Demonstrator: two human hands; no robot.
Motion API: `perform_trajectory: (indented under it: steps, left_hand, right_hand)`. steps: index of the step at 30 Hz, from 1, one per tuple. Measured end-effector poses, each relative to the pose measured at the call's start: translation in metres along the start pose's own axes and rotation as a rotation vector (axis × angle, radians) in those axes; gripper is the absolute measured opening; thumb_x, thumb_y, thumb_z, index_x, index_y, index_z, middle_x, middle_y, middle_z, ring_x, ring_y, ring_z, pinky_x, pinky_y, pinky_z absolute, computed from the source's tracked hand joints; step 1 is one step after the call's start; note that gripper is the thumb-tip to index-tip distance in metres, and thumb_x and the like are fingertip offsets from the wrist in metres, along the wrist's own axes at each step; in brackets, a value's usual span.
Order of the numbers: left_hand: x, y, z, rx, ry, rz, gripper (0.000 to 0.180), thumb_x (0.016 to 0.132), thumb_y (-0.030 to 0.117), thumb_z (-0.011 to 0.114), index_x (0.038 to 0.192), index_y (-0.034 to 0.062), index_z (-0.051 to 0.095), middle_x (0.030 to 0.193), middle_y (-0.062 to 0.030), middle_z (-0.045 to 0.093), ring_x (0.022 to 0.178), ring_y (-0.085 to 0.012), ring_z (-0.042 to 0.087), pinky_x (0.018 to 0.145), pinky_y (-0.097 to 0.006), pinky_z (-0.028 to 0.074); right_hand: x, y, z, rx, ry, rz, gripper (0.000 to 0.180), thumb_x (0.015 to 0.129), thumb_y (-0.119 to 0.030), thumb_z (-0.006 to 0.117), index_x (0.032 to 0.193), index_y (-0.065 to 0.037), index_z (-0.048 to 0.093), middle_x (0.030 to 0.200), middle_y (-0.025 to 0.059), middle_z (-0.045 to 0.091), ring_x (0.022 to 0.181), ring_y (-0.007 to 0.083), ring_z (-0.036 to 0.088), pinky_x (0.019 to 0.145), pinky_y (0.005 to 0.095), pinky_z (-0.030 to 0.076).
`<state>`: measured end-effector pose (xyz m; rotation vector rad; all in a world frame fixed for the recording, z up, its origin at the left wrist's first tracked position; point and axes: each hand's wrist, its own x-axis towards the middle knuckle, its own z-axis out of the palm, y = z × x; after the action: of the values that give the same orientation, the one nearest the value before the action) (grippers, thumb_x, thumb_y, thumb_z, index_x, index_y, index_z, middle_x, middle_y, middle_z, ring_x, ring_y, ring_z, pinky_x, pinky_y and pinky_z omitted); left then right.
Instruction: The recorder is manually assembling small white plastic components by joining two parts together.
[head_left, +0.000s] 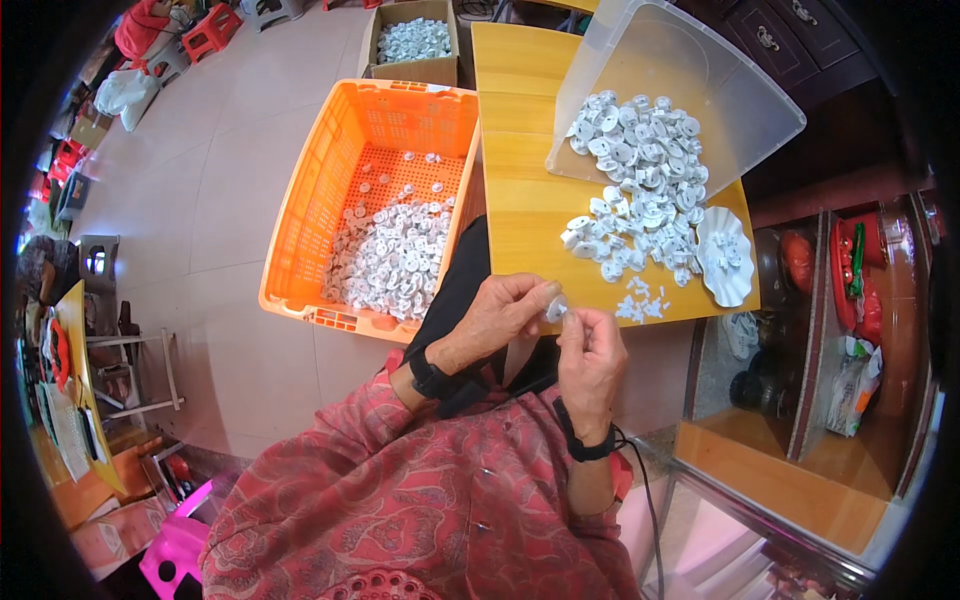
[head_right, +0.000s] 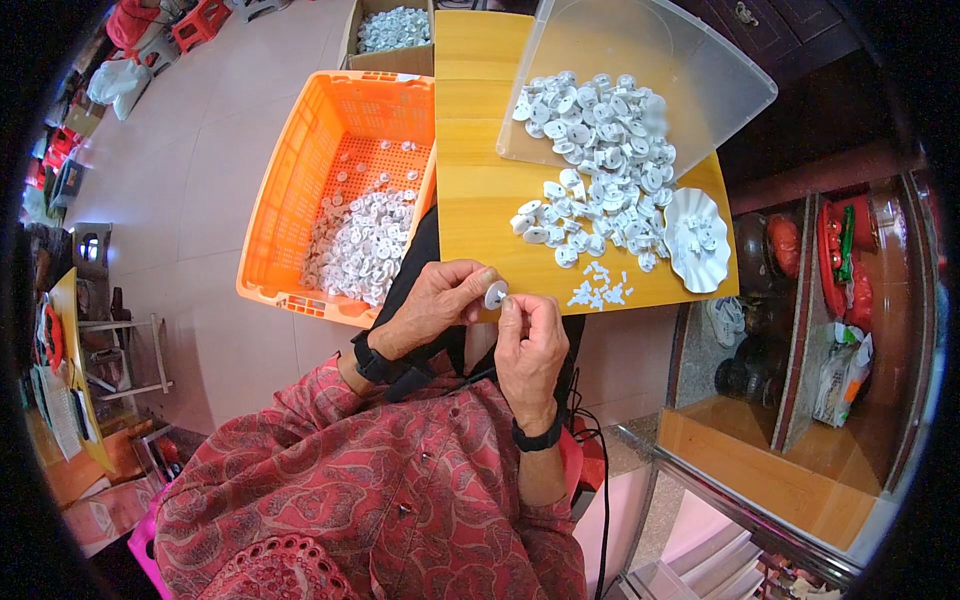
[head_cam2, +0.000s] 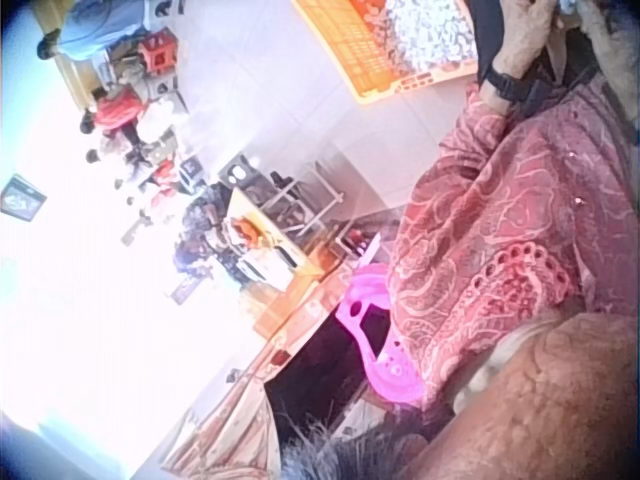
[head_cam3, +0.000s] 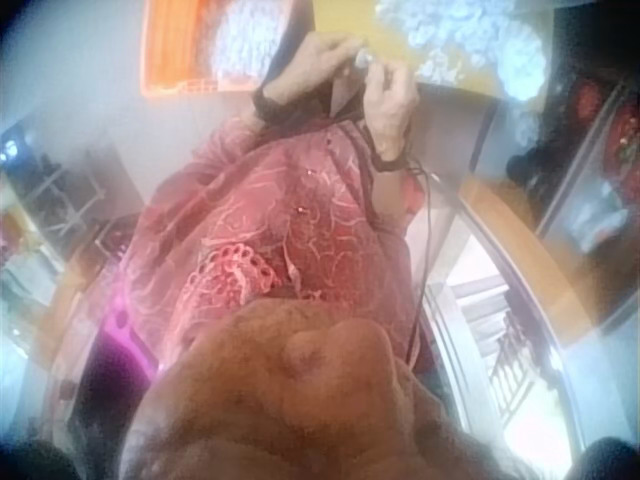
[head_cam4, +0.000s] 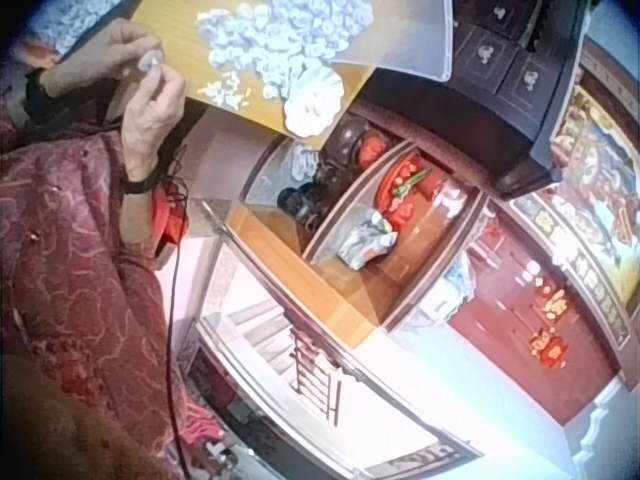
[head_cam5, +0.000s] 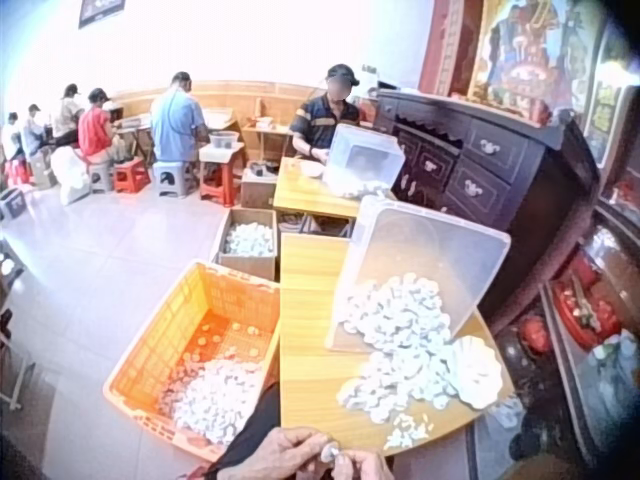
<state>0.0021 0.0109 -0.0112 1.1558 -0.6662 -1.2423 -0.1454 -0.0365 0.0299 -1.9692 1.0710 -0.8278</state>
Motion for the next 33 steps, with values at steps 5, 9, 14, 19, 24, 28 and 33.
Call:
perform_trajectory:
  steps: [5,9,14,19,24,28,33]
  left_hand:
    - [-0.001,0.003,0.000,0.079,0.001,0.032,0.030,0.103,0.028,0.058,0.096,0.0022,0.071,0.072,0.0037,0.061,0.059,-0.0030,0.052,0.052,-0.019,0.043]
    - [-0.001,0.002,-0.001,0.106,-0.008,0.044,0.029,0.102,0.027,0.060,0.095,0.0007,0.071,0.071,0.0027,0.061,0.059,-0.0035,0.052,0.052,-0.020,0.044]
    - [-0.002,0.007,0.005,0.088,0.021,0.065,0.030,0.100,0.024,0.061,0.086,-0.0007,0.071,0.064,0.0018,0.059,0.057,-0.0042,0.052,0.051,-0.021,0.041]
    - [-0.002,0.004,0.004,0.069,0.012,0.037,0.030,0.100,0.025,0.061,0.086,-0.0003,0.071,0.064,0.0020,0.059,0.057,-0.0042,0.052,0.051,-0.021,0.041]
    - [-0.003,0.001,-0.002,0.055,-0.020,0.018,0.032,0.101,0.030,0.061,0.092,0.0015,0.072,0.069,0.0026,0.062,0.055,-0.0029,0.053,0.049,-0.019,0.043]
    - [-0.003,0.001,-0.003,0.058,-0.018,0.008,0.033,0.101,0.031,0.060,0.091,0.0019,0.072,0.068,0.0029,0.061,0.055,-0.0026,0.052,0.048,-0.019,0.043]
    - [-0.001,0.005,-0.001,0.087,-0.005,-0.007,0.032,0.101,0.031,0.060,0.091,0.0029,0.072,0.068,0.0037,0.061,0.055,-0.0025,0.051,0.049,-0.019,0.041]
  right_hand:
    - [0.003,0.000,0.002,-0.121,0.023,-0.161,0.009,0.094,-0.004,0.061,0.095,-0.001,0.053,0.086,0.0155,0.058,0.076,0.0329,0.060,0.066,0.0421,0.048]
    - [0.003,0.000,0.003,-0.122,0.003,-0.161,0.010,0.093,-0.003,0.060,0.096,-0.001,0.051,0.086,0.0160,0.057,0.076,0.0357,0.059,0.066,0.0440,0.048]
    - [0.001,0.002,0.007,-0.144,-0.007,-0.207,0.008,0.094,-0.004,0.058,0.096,-0.002,0.051,0.086,0.0166,0.055,0.077,0.0373,0.058,0.066,0.0461,0.047]
    - [0.002,0.003,0.006,-0.126,-0.019,-0.204,0.007,0.096,-0.005,0.057,0.095,-0.002,0.051,0.085,0.0163,0.056,0.075,0.0354,0.058,0.065,0.0449,0.046]
    - [0.000,0.006,0.002,0.141,-0.147,0.095,0.013,0.099,-0.012,0.057,0.093,-0.001,0.053,0.079,0.0102,0.060,0.066,0.0196,0.059,0.058,0.0342,0.048]
    - [-0.002,0.011,0.003,0.463,-0.158,0.248,0.018,0.101,-0.018,0.057,0.095,-0.001,0.057,0.079,0.0043,0.064,0.064,0.0080,0.057,0.059,0.0244,0.050]
    - [-0.004,0.011,0.003,0.523,-0.108,0.291,0.015,0.100,-0.015,0.059,0.097,0.000,0.059,0.081,0.0038,0.065,0.064,0.0076,0.058,0.060,0.0233,0.050]
